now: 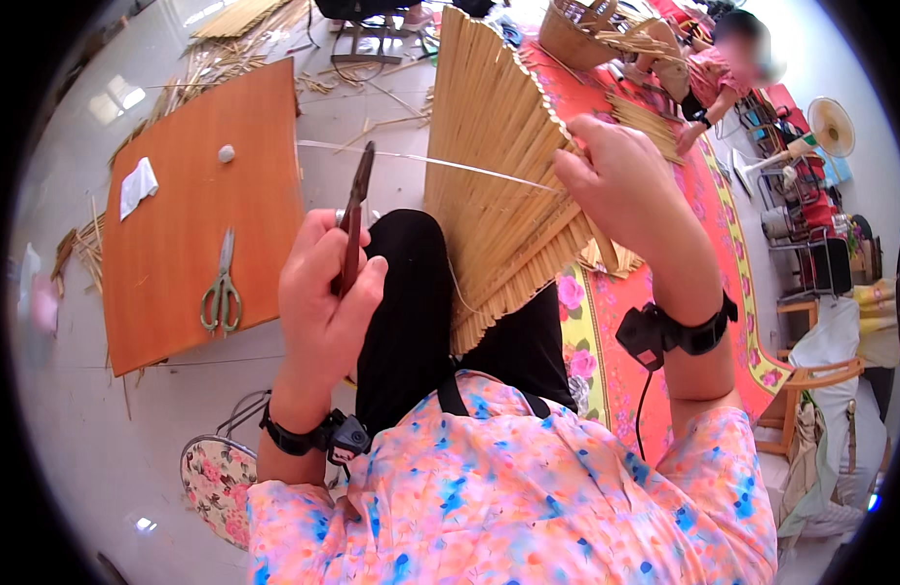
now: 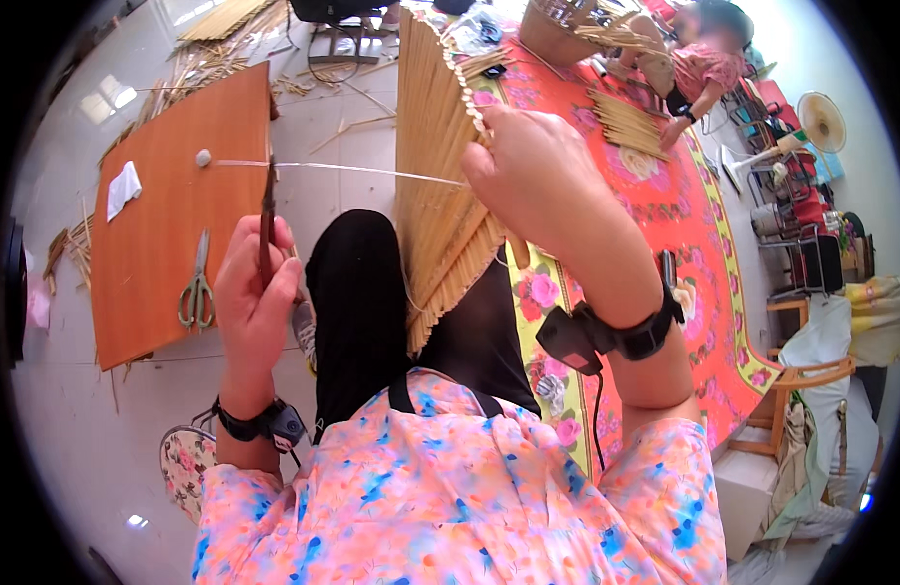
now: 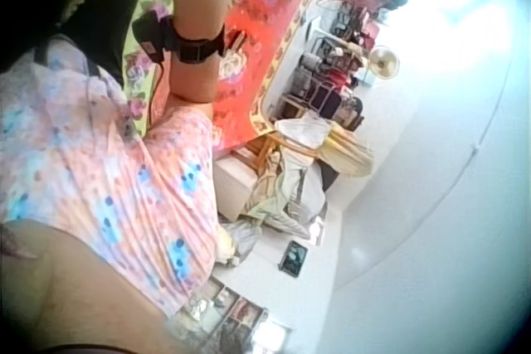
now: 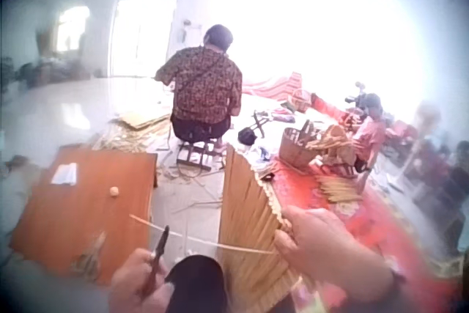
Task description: The person weaves a thin white string through the ends of a bundle of bamboo strips held in their hands. They use a needle to thread the string and pull it tight to secure the strips together. The person occasionally uses pliers to cut the string and scissors are visible on the table.
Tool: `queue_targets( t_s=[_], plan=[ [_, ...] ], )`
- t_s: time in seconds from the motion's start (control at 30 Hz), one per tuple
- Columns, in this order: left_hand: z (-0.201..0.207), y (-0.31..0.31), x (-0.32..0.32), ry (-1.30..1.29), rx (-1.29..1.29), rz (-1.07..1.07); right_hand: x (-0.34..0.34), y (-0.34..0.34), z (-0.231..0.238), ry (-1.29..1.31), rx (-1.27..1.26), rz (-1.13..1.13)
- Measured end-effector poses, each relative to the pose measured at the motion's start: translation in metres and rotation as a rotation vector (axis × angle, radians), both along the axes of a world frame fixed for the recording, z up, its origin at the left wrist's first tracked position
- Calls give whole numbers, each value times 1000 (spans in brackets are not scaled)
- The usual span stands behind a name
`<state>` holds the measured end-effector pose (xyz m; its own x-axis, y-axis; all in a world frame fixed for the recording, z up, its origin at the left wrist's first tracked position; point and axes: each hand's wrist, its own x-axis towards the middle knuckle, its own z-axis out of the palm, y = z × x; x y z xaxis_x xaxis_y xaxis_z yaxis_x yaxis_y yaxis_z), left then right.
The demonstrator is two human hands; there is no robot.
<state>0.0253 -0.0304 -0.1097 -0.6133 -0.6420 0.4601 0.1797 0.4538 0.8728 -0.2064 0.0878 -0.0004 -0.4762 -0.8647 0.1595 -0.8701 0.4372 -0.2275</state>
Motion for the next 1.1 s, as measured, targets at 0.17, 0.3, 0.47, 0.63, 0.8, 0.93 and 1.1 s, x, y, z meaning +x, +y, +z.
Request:
queue_targets(
  t_s=[0.17,0.3,0.47,0.63,0.8,0.93,1.1],
  plan=[
    [19,-10,-5,59,70,-105,10,-9,-1,402,-183,342],
    [20,-10,-10,11,29,-162,12,-12,-5,201,9,428],
    [6,-24,-11,-63,278,-249,5,-10,-5,-95,45,530],
    [-88,-79,27,-325,556,-179,-6,-2,-8,-12,5,567],
    [-242,-155,76,-954,-168,437,-3,-7,-12,-36,-179,610],
    [-251,-143,75,-1044,-362,676,-1,0,-12,-24,-283,459],
    [-247,-141,70,-1113,-484,801,1,6,-10,-73,-209,229]
  ],
)
